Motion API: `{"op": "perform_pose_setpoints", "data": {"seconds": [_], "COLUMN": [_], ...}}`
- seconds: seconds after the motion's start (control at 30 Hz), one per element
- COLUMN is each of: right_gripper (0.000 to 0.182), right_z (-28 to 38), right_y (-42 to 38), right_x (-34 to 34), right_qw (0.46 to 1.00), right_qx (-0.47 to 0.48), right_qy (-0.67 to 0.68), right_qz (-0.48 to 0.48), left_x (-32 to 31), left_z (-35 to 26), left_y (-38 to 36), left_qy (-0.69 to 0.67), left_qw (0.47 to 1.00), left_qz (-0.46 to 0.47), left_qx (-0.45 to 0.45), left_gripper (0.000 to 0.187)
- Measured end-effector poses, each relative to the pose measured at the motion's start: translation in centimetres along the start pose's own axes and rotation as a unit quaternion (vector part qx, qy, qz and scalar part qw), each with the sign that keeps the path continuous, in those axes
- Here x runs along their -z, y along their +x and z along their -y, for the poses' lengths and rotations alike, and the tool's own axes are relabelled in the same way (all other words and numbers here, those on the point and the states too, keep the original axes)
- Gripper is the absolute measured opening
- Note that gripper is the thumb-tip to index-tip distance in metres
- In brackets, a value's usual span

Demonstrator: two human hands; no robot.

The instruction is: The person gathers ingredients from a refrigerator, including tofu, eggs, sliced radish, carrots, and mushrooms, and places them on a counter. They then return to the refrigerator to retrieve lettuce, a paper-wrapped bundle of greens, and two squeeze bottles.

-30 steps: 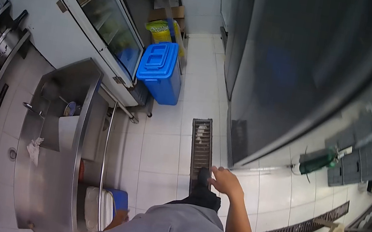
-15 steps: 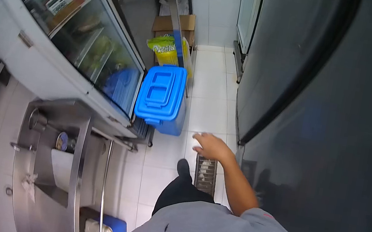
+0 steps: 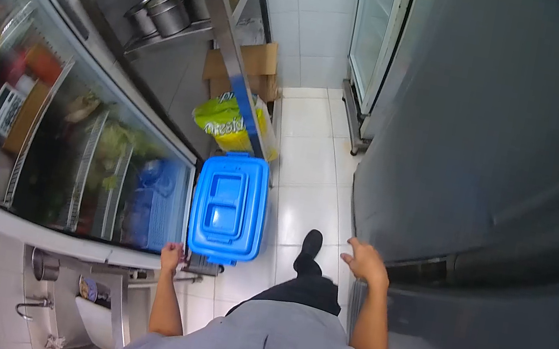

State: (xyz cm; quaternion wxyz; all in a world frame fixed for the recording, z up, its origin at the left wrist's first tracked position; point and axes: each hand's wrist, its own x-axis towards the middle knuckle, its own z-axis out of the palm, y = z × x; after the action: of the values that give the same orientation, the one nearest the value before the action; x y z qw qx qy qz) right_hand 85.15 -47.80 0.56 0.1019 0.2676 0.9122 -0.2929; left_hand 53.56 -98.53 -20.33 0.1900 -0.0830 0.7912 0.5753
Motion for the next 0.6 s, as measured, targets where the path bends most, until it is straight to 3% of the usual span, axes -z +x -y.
{"op": "perform_pose_setpoints", "data": {"seconds": [0.07, 0.13, 0.3, 0.43, 0.6], "right_gripper": [0.044, 0.044, 0.043, 0.039, 0.033], "right_z": [-0.4, -1.3, 0.0, 2.8, 12.3], "right_y": [4.2, 8.7, 20.6, 32.6, 44.8], "right_x": [0.9, 1.9, 9.7, 14.9, 23.6], "right_qw": [0.999, 0.997, 0.998, 0.969, 0.912], "right_qx": [-0.004, -0.013, 0.061, 0.237, 0.392], "right_qy": [0.008, 0.026, 0.027, 0.019, 0.082], "right_qz": [0.032, 0.068, 0.017, -0.072, -0.091], "left_x": [-5.6, -10.3, -20.7, -25.3, -29.7], "left_z": [-7.8, -8.6, -12.7, -19.2, -28.3], "left_y": [1.2, 3.9, 4.1, 4.1, 8.5], "left_qy": [0.032, 0.036, 0.024, 0.014, 0.007], "left_qw": [0.998, 0.999, 0.994, 0.994, 0.993], "left_qz": [-0.031, 0.005, 0.101, 0.108, 0.118], "left_qx": [-0.037, -0.041, 0.029, 0.03, 0.0], "left_gripper": [0.014, 0.015, 0.016, 0.017, 0.017]}}
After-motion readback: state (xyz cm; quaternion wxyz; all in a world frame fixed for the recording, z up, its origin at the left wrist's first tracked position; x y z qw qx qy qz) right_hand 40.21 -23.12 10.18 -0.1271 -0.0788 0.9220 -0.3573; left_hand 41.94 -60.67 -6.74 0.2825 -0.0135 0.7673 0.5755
